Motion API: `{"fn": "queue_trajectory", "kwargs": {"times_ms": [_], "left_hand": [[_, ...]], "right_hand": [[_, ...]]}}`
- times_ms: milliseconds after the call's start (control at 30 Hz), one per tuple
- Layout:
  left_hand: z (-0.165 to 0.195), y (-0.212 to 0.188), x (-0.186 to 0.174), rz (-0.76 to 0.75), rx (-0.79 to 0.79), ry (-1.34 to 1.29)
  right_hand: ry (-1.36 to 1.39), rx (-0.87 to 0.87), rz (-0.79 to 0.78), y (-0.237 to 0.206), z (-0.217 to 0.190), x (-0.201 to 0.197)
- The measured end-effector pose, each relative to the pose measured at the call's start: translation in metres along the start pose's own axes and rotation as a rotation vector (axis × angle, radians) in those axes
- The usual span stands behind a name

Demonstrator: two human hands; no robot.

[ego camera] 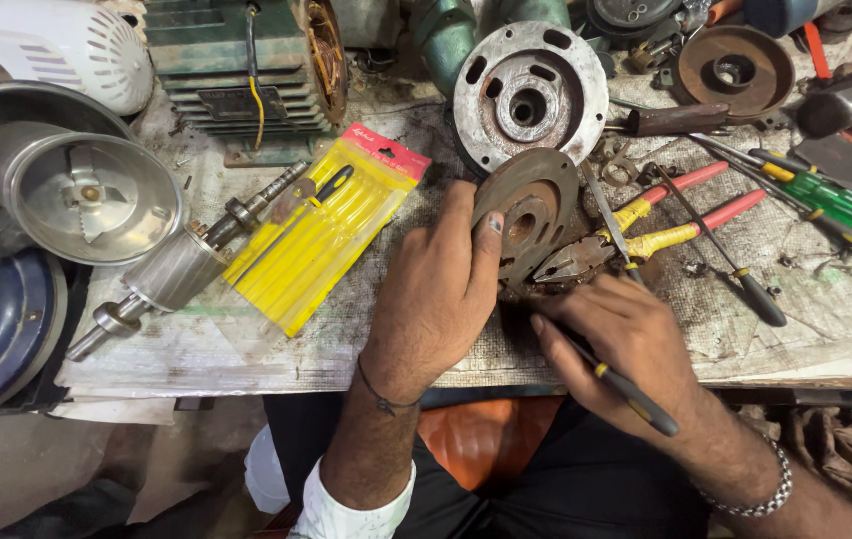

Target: The person holds a rusty circular metal pump housing on a cluttered workbench with their left hand and uses a screwdriver-handled scraper in their right hand to scrape rust and debris from its edge and surface, rotating the part to reach different spots.

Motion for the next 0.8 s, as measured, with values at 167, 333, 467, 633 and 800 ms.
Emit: {"fn": "queue_trajectory", "kwargs": {"times_ms": [167, 333, 467, 633, 800], "left_hand": [[0.001, -0.001, -0.003, -0.026, -0.012, -0.039], [0.003, -0.002, -0.002, -0.030, -0.038, -0.022], [0.002, -0.001, -0.001, -0.021, -0.049, 0.029], [0.000, 0.001, 0.001, -0.032, -0.049, 0.076], [0.000, 0.002, 0.001, -0.033, -0.051, 0.039]], "right_hand": [[0.122, 0.004, 0.019, 0.000, 0.001, 0.001], [0.125, -0.023, -0.019, 0.000, 0.001, 0.004], [0.037, -0.007, 0.033, 0.001, -0.002, 0.005], [0.064, -0.074, -0.011, 0.007, -0.004, 0.003], [-0.031, 0.016, -0.085, 0.013, -0.002, -0.002]]}}
Point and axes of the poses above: each hand's wrist, its own y-axis towards the middle knuckle, its own x-axis out of the palm, z = x × y, the point moved 2 cm from there along y, towards the middle knuckle, and after that the axes turned 5 degrees about z, right-handed, at the moved point
